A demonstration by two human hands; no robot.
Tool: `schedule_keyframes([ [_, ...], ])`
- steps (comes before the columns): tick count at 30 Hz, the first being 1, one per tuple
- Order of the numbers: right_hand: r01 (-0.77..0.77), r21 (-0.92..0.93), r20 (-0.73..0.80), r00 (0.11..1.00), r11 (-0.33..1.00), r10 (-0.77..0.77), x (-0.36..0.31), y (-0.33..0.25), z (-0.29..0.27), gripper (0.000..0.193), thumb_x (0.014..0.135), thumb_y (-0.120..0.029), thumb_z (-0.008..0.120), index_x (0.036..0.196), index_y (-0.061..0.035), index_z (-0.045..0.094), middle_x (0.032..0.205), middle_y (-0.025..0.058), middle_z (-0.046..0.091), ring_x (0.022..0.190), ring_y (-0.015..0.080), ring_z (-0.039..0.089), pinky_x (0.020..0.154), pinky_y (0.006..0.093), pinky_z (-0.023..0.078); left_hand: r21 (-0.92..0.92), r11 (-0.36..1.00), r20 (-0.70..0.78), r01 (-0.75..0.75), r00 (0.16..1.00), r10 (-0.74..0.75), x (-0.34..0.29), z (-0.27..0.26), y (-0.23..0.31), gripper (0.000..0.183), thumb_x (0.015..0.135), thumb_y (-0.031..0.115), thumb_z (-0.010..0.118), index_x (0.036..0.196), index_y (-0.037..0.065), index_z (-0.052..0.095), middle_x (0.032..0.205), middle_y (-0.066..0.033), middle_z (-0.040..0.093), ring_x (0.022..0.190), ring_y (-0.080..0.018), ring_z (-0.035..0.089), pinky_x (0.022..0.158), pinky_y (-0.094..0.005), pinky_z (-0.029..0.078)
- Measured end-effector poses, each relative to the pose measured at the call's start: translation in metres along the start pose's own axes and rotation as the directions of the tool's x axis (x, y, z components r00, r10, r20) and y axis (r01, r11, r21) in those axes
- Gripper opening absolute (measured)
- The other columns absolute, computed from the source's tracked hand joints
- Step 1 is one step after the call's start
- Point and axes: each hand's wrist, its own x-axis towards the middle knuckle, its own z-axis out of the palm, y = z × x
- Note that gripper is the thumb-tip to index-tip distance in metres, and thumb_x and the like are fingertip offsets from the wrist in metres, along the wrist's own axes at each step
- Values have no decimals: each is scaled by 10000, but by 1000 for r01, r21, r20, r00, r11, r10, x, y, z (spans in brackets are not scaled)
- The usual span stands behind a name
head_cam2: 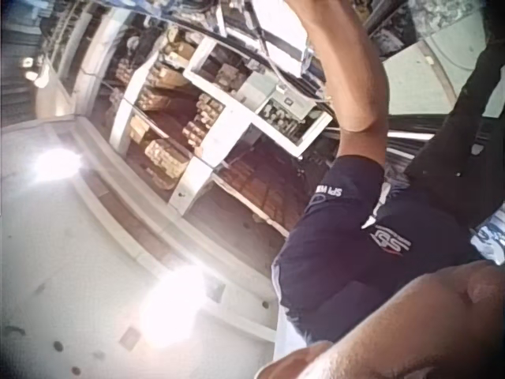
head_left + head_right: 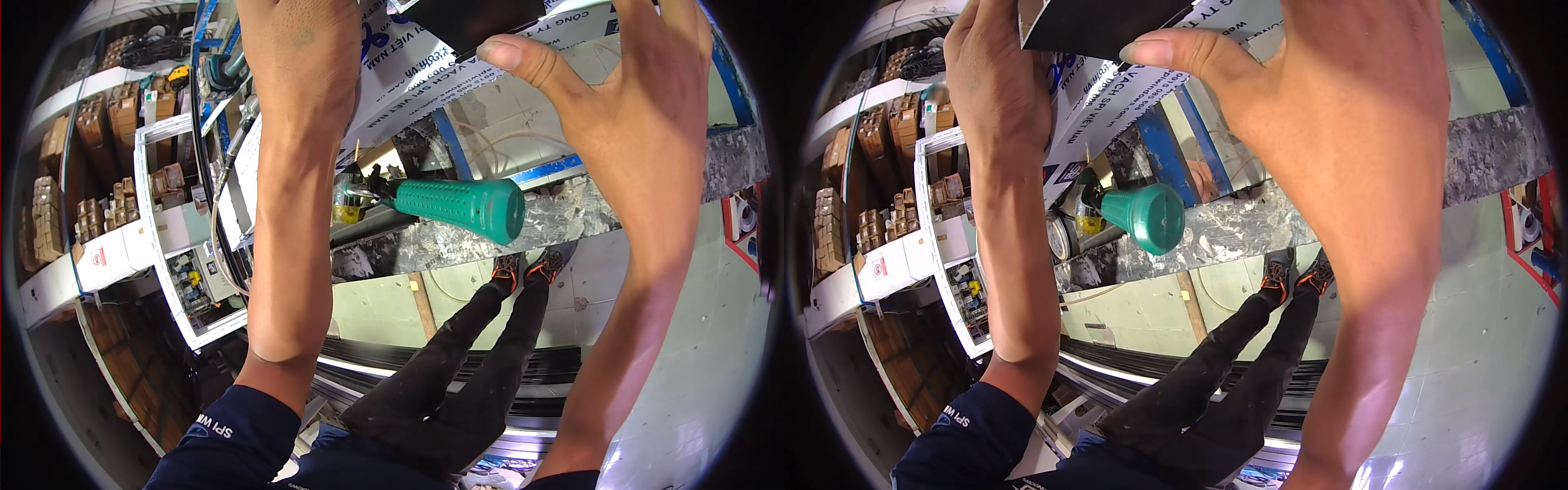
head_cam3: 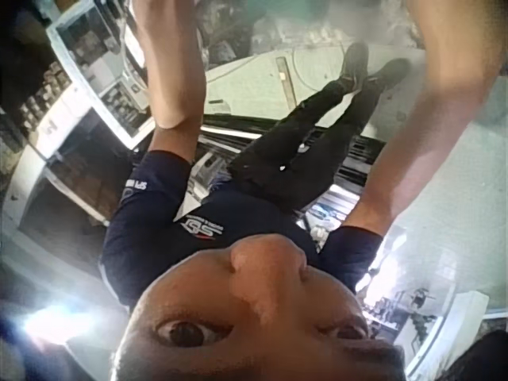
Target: Assemble and secure components of a metal window or door frame using tools and measurements.
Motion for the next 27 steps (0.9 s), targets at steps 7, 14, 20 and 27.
schedule_keyframes([
  [7,-36,-48,11,999,998,36,-5,5,-7,919,612,-412,1012,1412,-147,642,1457,143,510,1393,380,482,1182,524,425,64,998,21,19,1000,-20,1,-2,9,468,1137,292,617,1403,-85,698,1214,-165,788,1081,-192,746,940,-274,586],
  [14,-60,-109,29,998,992,64,-9,4,-2,919,625,-434,1007,1417,-146,639,1459,145,510,1390,381,487,1182,524,425,141,985,9,-102,995,102,1,-2,0,530,1150,340,615,1459,-88,663,1288,-190,775,1194,-222,706,1071,-316,528],
  [20,24,-137,51,999,990,-17,-3,14,3,910,696,-536,964,1426,-114,623,1450,165,506,1390,384,492,1178,525,420,60,998,-6,-31,999,32,2,-3,5,501,1162,314,601,1465,-81,661,1286,-213,778,1162,-225,722,1019,-317,557],
  [27,162,-70,120,981,984,-153,6,23,-6,881,768,-537,918,1418,-33,601,1406,202,512,1391,384,488,1191,521,388,99,995,7,11,1000,-11,1,-6,10,472,1161,285,600,1444,-86,675,1196,-212,802,1060,-204,741,911,-292,586],
])
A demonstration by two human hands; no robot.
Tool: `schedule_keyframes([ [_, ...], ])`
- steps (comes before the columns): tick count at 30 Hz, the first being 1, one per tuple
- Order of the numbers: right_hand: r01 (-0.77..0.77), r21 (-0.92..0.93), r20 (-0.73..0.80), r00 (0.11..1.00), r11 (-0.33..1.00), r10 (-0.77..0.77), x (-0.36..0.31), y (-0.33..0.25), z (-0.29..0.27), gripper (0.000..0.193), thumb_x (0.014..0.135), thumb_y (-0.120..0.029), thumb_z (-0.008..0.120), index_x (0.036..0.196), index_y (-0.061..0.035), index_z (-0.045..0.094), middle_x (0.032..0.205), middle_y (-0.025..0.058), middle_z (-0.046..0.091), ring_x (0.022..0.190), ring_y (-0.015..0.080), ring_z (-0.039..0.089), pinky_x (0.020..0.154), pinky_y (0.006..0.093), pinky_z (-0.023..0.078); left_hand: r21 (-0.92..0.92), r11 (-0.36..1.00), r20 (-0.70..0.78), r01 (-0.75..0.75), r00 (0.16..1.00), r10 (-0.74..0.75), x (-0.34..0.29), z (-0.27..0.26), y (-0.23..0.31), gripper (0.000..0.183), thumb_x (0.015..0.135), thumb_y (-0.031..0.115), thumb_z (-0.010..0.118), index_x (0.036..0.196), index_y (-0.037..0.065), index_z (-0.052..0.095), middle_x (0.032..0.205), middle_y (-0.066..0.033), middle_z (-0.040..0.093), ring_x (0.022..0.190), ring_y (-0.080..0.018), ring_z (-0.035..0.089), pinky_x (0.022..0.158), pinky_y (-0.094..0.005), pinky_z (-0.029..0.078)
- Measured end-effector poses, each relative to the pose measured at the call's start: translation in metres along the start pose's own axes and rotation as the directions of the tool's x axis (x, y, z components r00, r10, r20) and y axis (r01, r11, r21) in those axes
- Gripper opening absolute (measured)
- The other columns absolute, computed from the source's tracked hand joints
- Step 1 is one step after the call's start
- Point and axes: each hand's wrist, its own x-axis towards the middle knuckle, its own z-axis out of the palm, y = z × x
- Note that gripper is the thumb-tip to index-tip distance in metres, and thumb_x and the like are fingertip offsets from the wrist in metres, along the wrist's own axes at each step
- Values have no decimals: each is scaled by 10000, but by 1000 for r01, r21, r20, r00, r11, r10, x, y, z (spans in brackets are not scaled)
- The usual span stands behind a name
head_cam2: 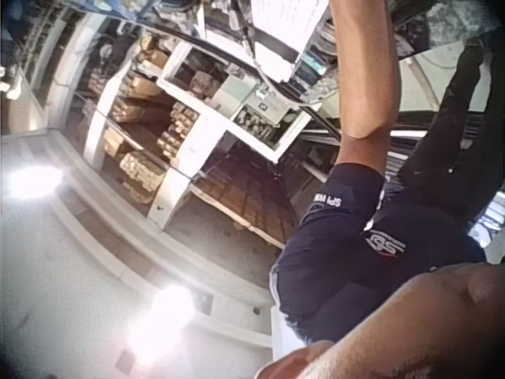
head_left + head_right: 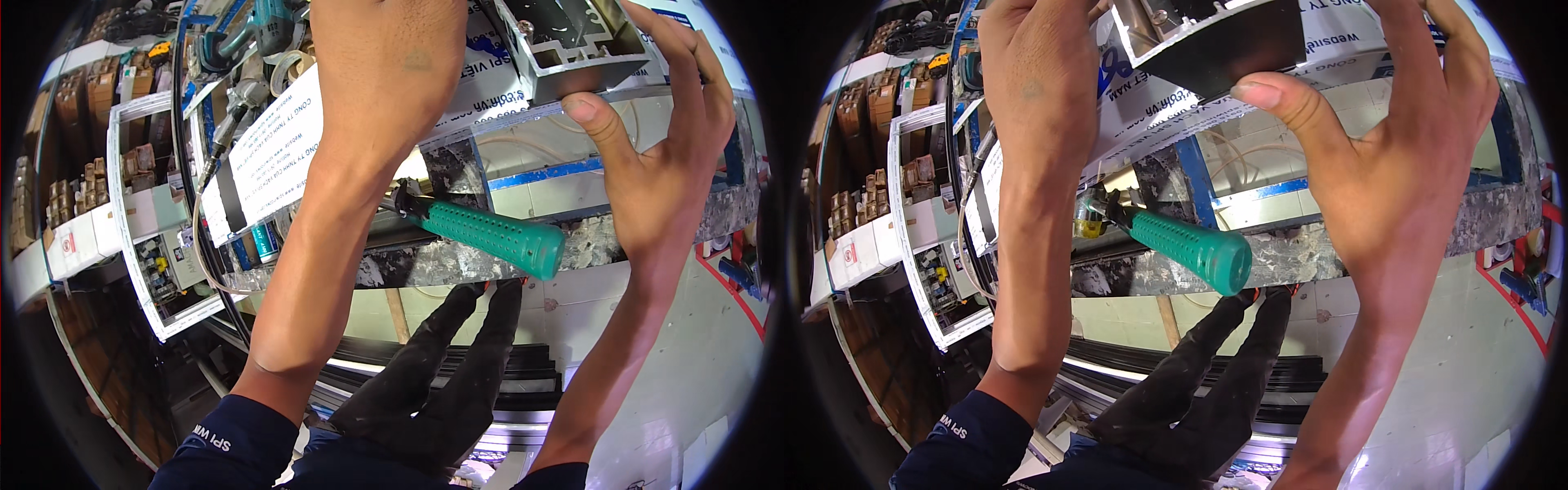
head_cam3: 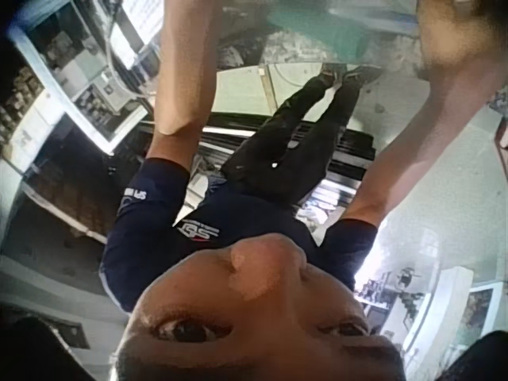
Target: Assemble and secure components of a metal window or door frame using tools and measurements.
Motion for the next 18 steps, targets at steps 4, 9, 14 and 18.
schedule_keyframes([
  [4,22,8,48,999,1000,-23,1,-2,-5,816,787,-455,914,1404,-14,612,1403,205,530,1398,383,478,1206,521,365,-30,1000,-19,3,1000,-4,0,0,-1,467,1162,274,600,1431,-100,677,1158,-205,803,1014,-188,733,881,-281,580],
  [9,93,276,74,990,957,-118,6,32,6,698,848,-435,911,1455,-165,697,1469,47,577,1468,301,443,1251,539,311,-206,978,4,-3,1000,4,1,2,-7,459,1166,259,605,1414,-120,679,1116,-173,796,974,-149,703,847,-263,562],
  [14,67,175,19,997,982,-71,3,23,6,761,808,-317,940,1507,-198,662,1480,31,590,1445,280,453,1204,484,365,-256,965,-37,48,998,-59,-1,5,-10,420,1163,229,619,1376,-124,702,1045,-103,778,894,-97,645,790,-214,504],
  [18,43,147,25,999,988,-48,6,19,3,739,826,-371,934,1501,-216,677,1480,48,579,1426,277,458,1210,492,347,-702,650,33,-292,898,439,20,4,-54,395,1163,220,624,1369,-105,714,925,14,700,768,-36,515,689,-191,392],
])
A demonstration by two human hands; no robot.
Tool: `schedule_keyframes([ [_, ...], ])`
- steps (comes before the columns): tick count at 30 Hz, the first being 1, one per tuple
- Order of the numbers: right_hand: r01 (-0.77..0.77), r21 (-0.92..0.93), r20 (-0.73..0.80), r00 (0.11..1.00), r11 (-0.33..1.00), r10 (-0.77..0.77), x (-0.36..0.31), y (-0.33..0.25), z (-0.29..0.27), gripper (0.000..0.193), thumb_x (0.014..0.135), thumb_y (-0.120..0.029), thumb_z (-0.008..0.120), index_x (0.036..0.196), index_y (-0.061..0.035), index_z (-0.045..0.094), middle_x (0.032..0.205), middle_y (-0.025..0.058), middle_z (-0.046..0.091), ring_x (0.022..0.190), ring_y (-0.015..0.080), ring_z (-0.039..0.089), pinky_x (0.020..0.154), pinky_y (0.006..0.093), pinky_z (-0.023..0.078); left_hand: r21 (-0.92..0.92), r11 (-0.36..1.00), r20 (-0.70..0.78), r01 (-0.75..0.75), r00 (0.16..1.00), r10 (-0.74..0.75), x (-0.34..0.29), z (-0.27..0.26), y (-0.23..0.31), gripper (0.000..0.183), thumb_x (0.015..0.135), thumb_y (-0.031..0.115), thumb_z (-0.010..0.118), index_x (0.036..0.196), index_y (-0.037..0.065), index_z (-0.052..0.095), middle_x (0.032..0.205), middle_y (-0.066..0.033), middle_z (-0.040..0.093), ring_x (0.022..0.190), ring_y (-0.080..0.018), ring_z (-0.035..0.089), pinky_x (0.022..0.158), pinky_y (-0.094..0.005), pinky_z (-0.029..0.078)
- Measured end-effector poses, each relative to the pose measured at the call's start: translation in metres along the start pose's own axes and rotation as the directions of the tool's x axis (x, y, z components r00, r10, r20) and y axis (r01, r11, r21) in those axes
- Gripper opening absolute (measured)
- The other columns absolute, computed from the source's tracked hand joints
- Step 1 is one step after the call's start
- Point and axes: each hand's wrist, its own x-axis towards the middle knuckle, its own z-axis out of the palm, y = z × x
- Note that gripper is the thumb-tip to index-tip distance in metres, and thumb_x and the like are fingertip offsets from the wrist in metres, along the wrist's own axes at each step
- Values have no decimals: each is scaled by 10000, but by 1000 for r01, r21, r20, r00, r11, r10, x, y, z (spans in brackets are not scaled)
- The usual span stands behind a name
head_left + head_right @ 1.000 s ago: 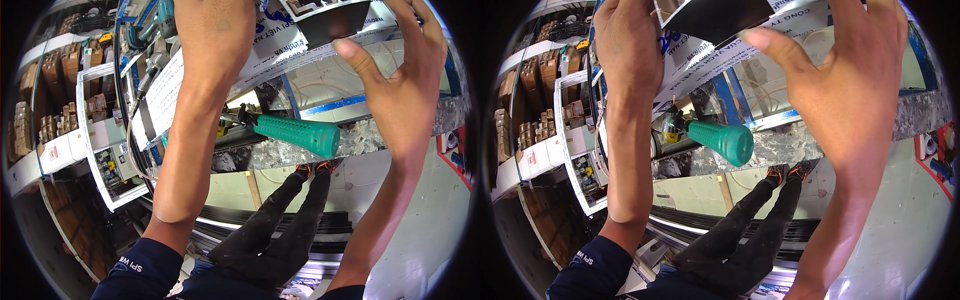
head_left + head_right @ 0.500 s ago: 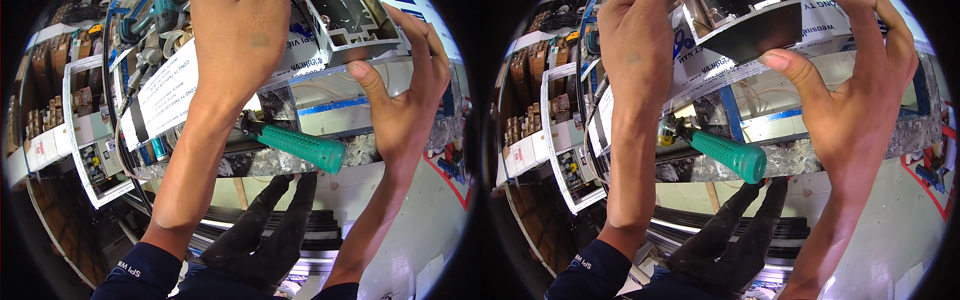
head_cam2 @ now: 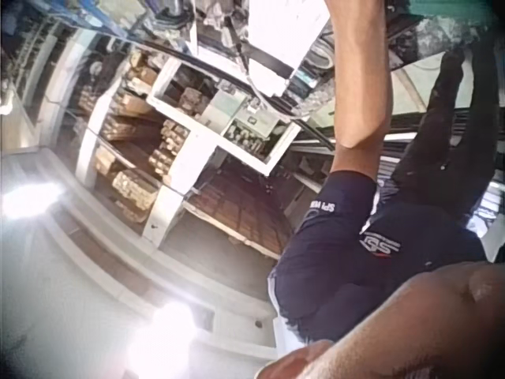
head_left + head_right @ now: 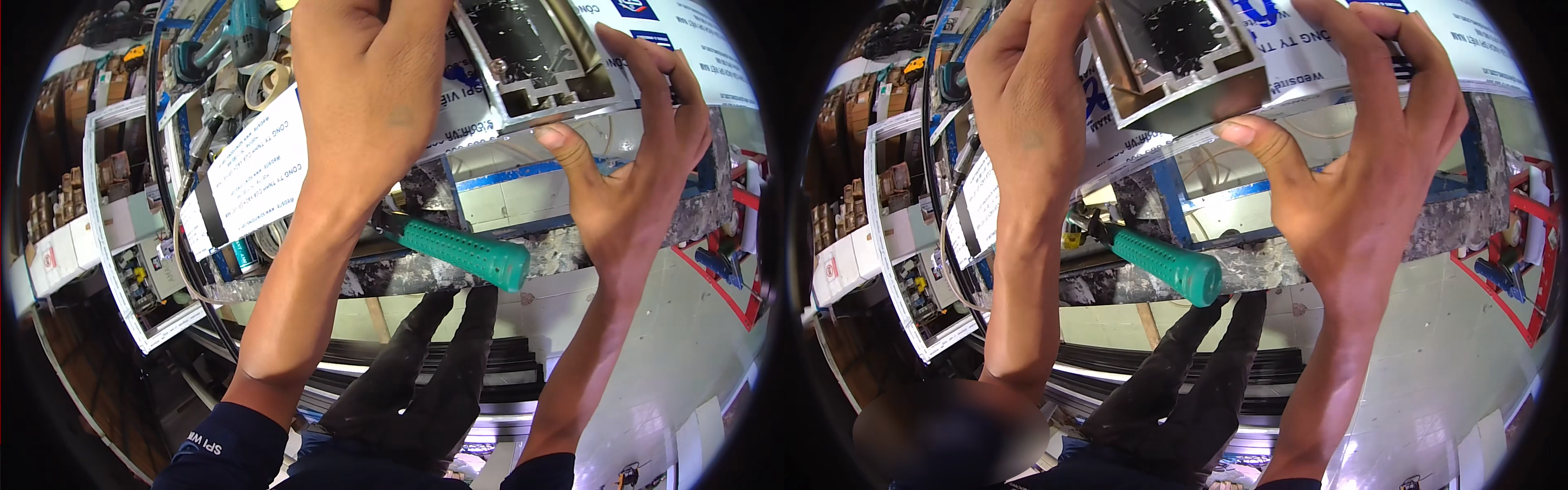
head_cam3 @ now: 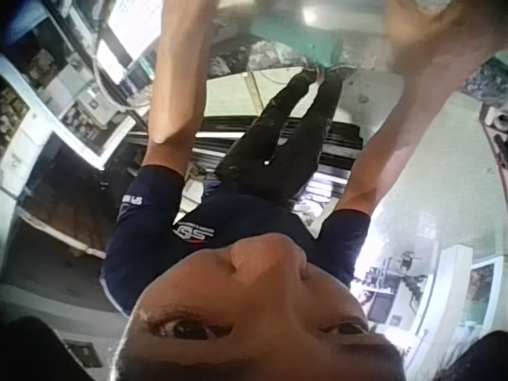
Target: Assemble and secure components of a metal window or door frame using tools and measurements.
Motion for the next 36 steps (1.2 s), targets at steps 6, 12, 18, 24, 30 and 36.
schedule_keyframes([
  [6,-42,47,4,999,998,42,-5,1,-6,711,851,-458,911,1488,-218,704,1468,84,557,1406,286,462,1196,486,370,342,733,-479,588,780,-402,5,45,36,394,1168,218,613,1391,-93,707,892,25,683,749,-31,505,672,-193,383],
  [12,-70,-55,-18,997,996,69,0,0,1,796,798,-553,912,1491,-224,703,1471,80,548,1405,293,453,1195,488,388,346,745,-482,571,789,-381,5,49,33,392,1172,217,606,1403,-84,704,939,11,697,778,-33,542,689,-194,413],
  [18,-98,44,-25,995,994,99,-4,5,3,806,798,-568,910,1493,-217,701,1480,82,531,1418,297,436,1163,476,417,-162,985,91,-64,993,79,8,-7,-13,399,1179,220,593,1426,-79,689,966,-1,708,791,-38,558,701,-194,430],
  [24,-96,24,-11,995,995,96,1,4,-1,880,772,-669,891,1488,-194,700,1485,95,521,1432,308,429,1182,492,388,-155,985,159,-69,983,94,14,-15,-10,422,1183,241,592,1461,-68,665,941,28,678,761,-20,505,678,-198,382],
  [30,-84,-63,-29,996,995,82,-1,2,-3,1043,713,-816,818,1505,-158,657,1466,113,538,1501,358,416,1241,563,294,211,926,2,312,947,-320,28,20,39,448,1181,268,595,1474,-67,647,882,36,654,750,-36,496,739,-203,435],
  [36,-96,64,-99,990,993,102,3,-41,13,1114,651,-764,931,1455,-47,647,1348,72,637,1412,302,568,1307,652,186,447,614,-127,650,726,-676,39,-5,63,394,1090,282,747,1385,21,747,1177,-79,793,1072,-99,667,978,-264,519],
])
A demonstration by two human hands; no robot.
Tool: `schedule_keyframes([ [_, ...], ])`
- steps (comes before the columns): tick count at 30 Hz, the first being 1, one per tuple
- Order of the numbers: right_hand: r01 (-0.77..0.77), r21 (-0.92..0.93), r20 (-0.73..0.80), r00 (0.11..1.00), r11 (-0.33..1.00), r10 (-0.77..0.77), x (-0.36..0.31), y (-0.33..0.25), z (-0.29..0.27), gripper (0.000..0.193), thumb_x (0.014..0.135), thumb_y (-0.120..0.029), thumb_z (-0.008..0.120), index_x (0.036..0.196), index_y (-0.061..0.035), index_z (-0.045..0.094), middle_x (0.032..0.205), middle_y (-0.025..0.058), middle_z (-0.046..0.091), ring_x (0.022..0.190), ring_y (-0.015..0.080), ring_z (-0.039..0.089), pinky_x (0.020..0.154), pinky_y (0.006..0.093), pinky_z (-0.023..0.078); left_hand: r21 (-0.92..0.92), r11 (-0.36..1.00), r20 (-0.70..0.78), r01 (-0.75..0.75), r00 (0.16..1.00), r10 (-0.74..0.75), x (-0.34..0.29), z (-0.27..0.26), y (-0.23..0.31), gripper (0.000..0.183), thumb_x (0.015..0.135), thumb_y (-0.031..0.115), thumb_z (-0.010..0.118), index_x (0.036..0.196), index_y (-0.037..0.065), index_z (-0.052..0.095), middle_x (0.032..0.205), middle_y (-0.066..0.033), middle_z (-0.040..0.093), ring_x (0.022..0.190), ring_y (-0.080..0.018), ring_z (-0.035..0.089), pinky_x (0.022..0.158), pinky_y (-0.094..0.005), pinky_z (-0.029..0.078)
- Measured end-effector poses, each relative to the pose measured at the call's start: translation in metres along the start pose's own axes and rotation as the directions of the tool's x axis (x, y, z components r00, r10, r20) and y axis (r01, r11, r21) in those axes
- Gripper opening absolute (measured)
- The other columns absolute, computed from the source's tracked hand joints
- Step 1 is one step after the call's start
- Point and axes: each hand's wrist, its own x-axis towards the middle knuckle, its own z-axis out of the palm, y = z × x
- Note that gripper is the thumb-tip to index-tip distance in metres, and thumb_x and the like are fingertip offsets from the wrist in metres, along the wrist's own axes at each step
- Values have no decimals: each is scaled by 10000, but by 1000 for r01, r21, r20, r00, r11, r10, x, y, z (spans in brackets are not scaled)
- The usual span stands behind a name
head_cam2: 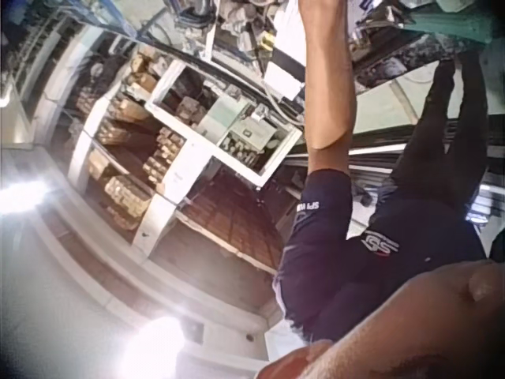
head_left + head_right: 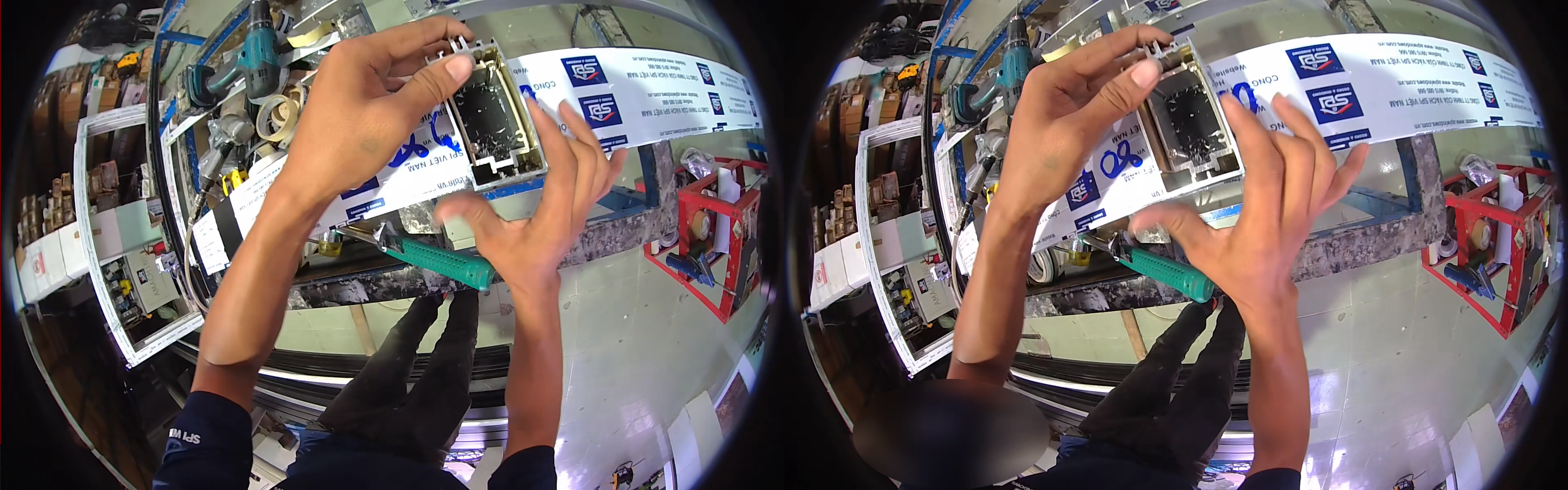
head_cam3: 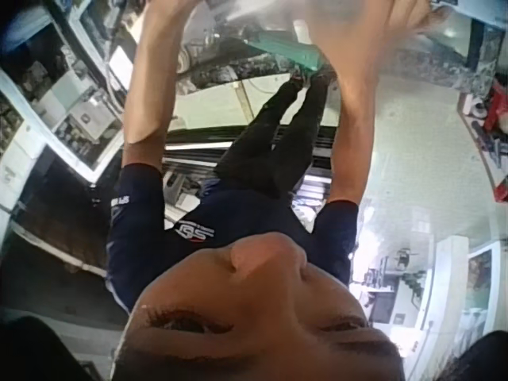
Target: Assemble and secure components of a metal window or door frame using tools and measurements.
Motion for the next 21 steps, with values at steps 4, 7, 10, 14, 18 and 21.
schedule_keyframes([
  [4,15,-5,-83,996,1000,-15,-4,10,8,779,746,-552,920,1328,-55,772,1198,32,671,1272,219,628,1351,673,65,471,831,66,-296,951,302,26,-14,18,504,1158,415,591,1348,-27,742,1201,-176,799,1079,-170,714,1010,-340,543],
  [7,43,4,-95,995,999,-42,-5,11,10,804,728,-540,939,1340,-46,772,1216,29,678,1290,219,626,1355,671,85,226,804,157,-549,836,526,36,-1,65,571,1183,448,534,1364,-67,698,947,-97,757,874,-157,696,924,-339,574],
  [10,74,10,-165,984,997,-72,-6,10,16,794,708,-503,965,1312,-27,766,1242,45,686,1325,269,619,1343,701,117,227,449,498,-864,499,709,75,7,60,718,1164,594,446,1333,-53,705,1175,-256,768,1185,-327,739,1055,-545,559],
  [14,128,84,-194,975,988,-110,-13,24,12,735,715,-467,985,1214,7,727,1309,106,663,1330,378,596,1312,749,154,325,561,564,-762,632,532,60,30,36,920,1135,719,219,1524,-26,593,1579,-299,572,1547,-438,482,1246,-723,348],
  [18,49,53,-72,996,997,-45,-13,17,6,776,717,-490,992,1229,21,712,1312,134,652,1244,369,584,1297,744,176,536,506,686,-676,698,206,57,32,60,925,1133,714,156,1566,9,571,1616,-232,571,1548,-437,480,1273,-726,309],
  [21,27,96,-40,999,995,-23,-14,18,2,771,725,-503,985,1211,29,715,1282,128,655,1239,344,591,1304,720,178,558,465,677,-687,701,224,56,35,50,887,1145,689,181,1523,17,618,1571,-225,618,1495,-437,543,1250,-723,341],
])
